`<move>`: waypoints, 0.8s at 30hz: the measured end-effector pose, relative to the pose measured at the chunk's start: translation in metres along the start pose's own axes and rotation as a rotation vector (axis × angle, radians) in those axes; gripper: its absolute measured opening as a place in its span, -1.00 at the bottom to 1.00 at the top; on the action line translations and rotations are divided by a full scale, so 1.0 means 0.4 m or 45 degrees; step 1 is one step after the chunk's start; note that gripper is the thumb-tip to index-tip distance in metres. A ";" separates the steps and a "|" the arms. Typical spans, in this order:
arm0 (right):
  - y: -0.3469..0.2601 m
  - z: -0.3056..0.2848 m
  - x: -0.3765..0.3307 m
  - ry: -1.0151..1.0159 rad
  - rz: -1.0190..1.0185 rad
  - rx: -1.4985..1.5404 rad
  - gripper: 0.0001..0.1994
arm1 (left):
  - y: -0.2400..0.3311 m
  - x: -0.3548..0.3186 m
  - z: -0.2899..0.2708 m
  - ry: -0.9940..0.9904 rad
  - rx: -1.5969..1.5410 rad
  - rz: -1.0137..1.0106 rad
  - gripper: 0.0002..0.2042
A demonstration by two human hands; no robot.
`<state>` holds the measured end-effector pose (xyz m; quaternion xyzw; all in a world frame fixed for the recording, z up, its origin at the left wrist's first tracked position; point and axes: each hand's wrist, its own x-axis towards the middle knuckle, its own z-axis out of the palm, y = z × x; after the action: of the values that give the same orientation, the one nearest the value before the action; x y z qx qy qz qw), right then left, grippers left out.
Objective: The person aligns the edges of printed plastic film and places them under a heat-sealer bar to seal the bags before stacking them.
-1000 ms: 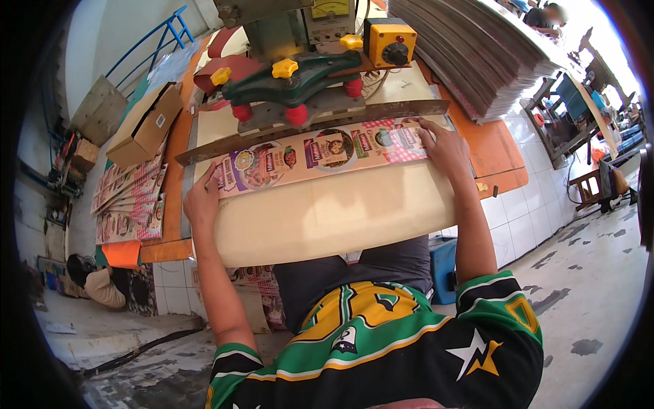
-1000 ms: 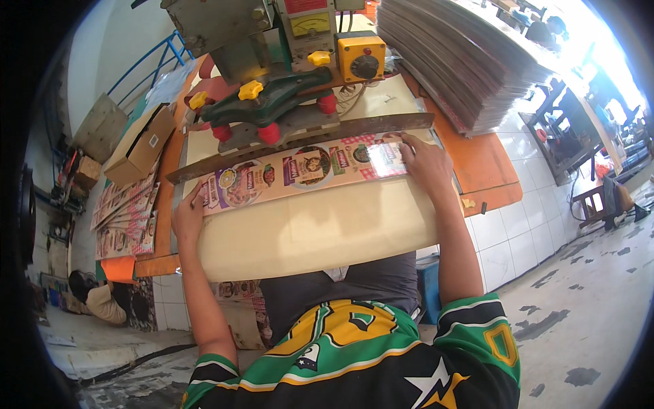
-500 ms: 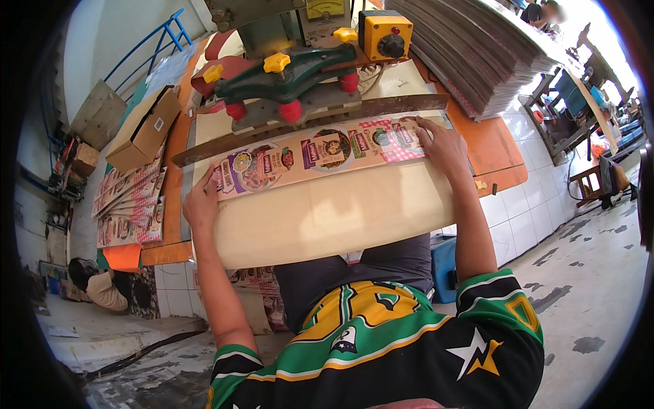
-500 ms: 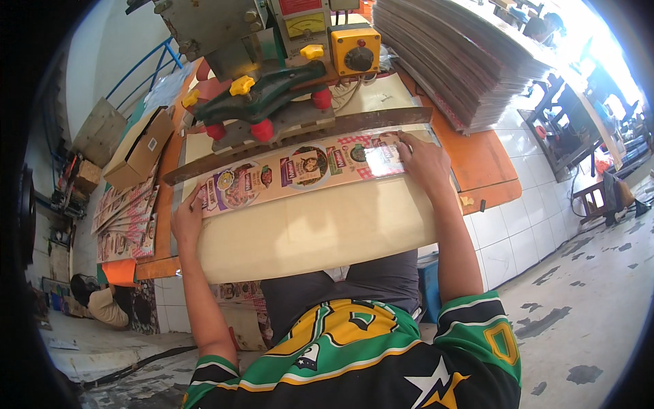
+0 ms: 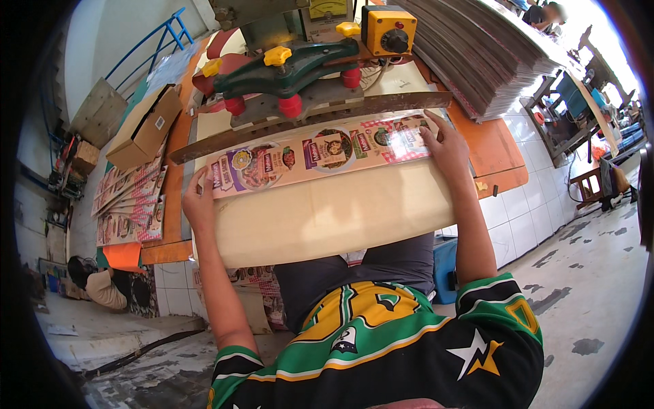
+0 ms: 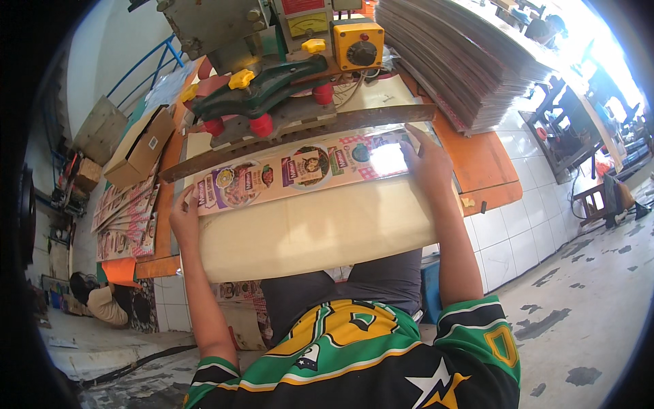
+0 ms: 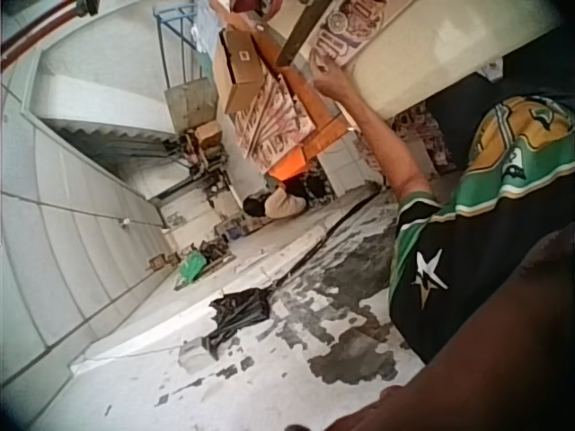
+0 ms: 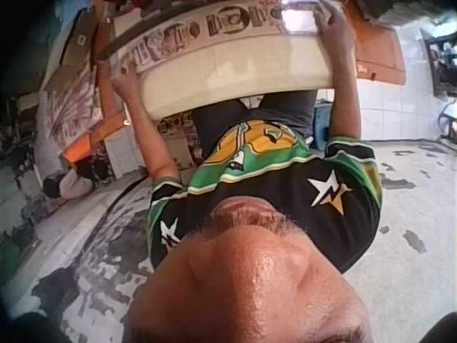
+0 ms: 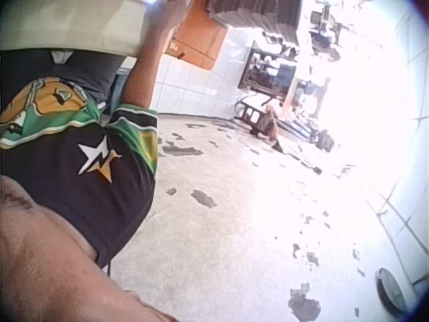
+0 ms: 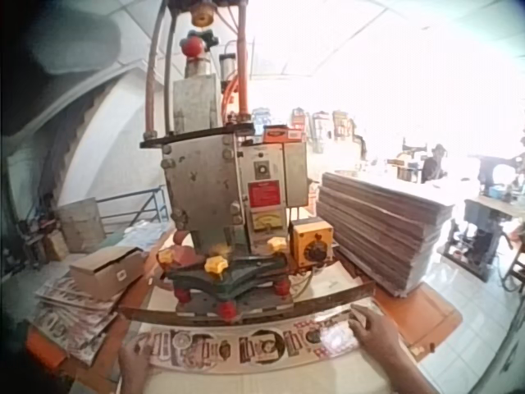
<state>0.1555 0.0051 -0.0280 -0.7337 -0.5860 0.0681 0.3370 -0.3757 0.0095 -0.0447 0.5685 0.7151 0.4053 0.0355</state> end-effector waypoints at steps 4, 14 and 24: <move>0.020 0.005 0.009 0.033 -0.030 0.294 -0.44 | -0.029 0.004 0.010 0.047 -0.150 0.057 -0.69; 0.039 0.015 0.014 0.053 -0.037 0.742 -0.37 | -0.017 0.002 0.012 0.074 -0.277 -0.045 -0.74; 0.055 0.013 0.019 -0.068 0.016 0.750 -0.45 | -0.048 0.011 0.021 0.049 -0.334 -0.034 -0.75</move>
<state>0.1732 0.0123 -0.0422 -0.6059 -0.5450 0.2568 0.5195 -0.3880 0.0172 -0.0603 0.5415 0.6641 0.5055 0.1011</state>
